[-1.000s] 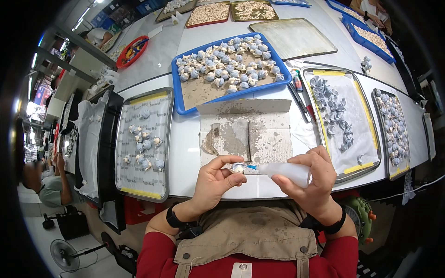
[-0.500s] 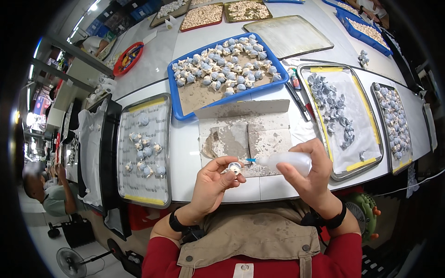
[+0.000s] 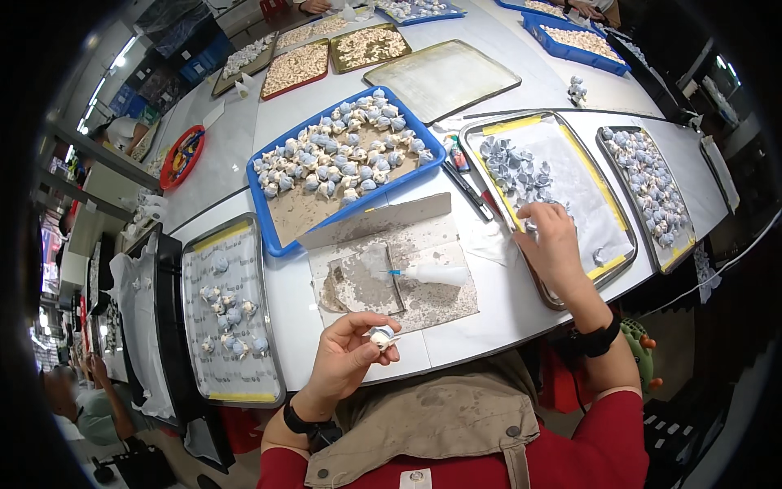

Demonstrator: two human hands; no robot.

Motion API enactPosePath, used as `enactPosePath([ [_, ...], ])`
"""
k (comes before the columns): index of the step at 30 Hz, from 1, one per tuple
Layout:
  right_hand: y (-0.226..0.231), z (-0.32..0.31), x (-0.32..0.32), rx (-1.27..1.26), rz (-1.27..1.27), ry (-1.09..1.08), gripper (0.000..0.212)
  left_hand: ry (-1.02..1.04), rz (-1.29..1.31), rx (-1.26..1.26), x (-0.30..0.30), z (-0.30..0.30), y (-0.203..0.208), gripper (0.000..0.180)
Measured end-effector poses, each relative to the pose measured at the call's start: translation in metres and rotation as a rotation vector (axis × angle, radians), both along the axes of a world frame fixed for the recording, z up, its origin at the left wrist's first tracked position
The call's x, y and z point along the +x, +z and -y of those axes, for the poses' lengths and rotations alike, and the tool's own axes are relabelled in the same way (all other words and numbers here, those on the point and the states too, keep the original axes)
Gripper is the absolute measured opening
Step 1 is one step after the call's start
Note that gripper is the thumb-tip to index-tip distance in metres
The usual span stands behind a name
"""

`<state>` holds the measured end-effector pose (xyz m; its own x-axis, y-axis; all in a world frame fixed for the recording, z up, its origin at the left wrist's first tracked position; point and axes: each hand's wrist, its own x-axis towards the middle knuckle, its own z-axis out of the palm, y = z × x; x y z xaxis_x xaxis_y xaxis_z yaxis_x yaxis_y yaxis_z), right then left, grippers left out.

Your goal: The person assembles small decorative figures by picking up a base piece, applying a small amount of adhesive from a squeeze bottle, and attaching a second piece. The completed figures are placed onto a tray. This process is repeated continuously throughout the clip.

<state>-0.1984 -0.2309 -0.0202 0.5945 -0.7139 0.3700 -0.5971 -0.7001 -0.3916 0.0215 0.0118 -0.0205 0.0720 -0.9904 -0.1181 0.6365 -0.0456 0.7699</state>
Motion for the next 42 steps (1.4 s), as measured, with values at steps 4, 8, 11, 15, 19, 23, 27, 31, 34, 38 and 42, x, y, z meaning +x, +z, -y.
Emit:
enactPosePath([
  [4,0.002,0.021,-0.02,0.123,-0.12,0.09,0.023,-0.027,0.004,0.057,-0.01,0.011,0.0,0.035],
  [8,-0.006,0.023,-0.03,0.182,-0.118,0.099,0.028,-0.002,0.061,0.091,-0.021,0.021,0.0,0.035],
  [11,-0.004,0.005,-0.022,0.442,0.163,0.132,0.024,0.033,0.12,0.104,-0.026,0.024,0.001,0.037],
  [15,0.016,-0.059,0.005,0.832,0.543,0.407,0.019,0.085,0.155,0.065,-0.035,0.029,-0.001,0.044],
  [19,0.029,-0.085,0.034,0.323,0.435,0.647,0.034,0.099,0.167,-0.015,-0.039,0.029,0.0,0.049],
  [23,0.023,-0.096,0.046,0.152,0.423,0.515,0.037,0.123,0.155,-0.052,-0.039,0.026,0.005,0.044],
  [27,0.02,-0.101,0.045,0.046,0.39,0.449,0.03,0.177,0.211,-0.072,-0.036,0.024,0.005,0.038],
  [31,0.028,-0.113,0.047,-0.121,0.278,0.383,0.024,0.236,0.341,-0.079,-0.038,0.019,0.004,0.036],
  [34,0.037,-0.117,0.05,-0.086,0.284,0.376,0.021,0.286,0.513,-0.123,-0.036,0.018,0.002,0.032],
  [38,0.038,-0.106,0.051,-0.066,0.305,0.483,0.022,0.306,0.497,-0.19,-0.032,0.017,0.004,0.029],
  [42,0.036,-0.093,0.046,0.077,0.384,0.588,0.033,0.24,0.475,-0.275,-0.027,0.02,0.012,0.03],
])
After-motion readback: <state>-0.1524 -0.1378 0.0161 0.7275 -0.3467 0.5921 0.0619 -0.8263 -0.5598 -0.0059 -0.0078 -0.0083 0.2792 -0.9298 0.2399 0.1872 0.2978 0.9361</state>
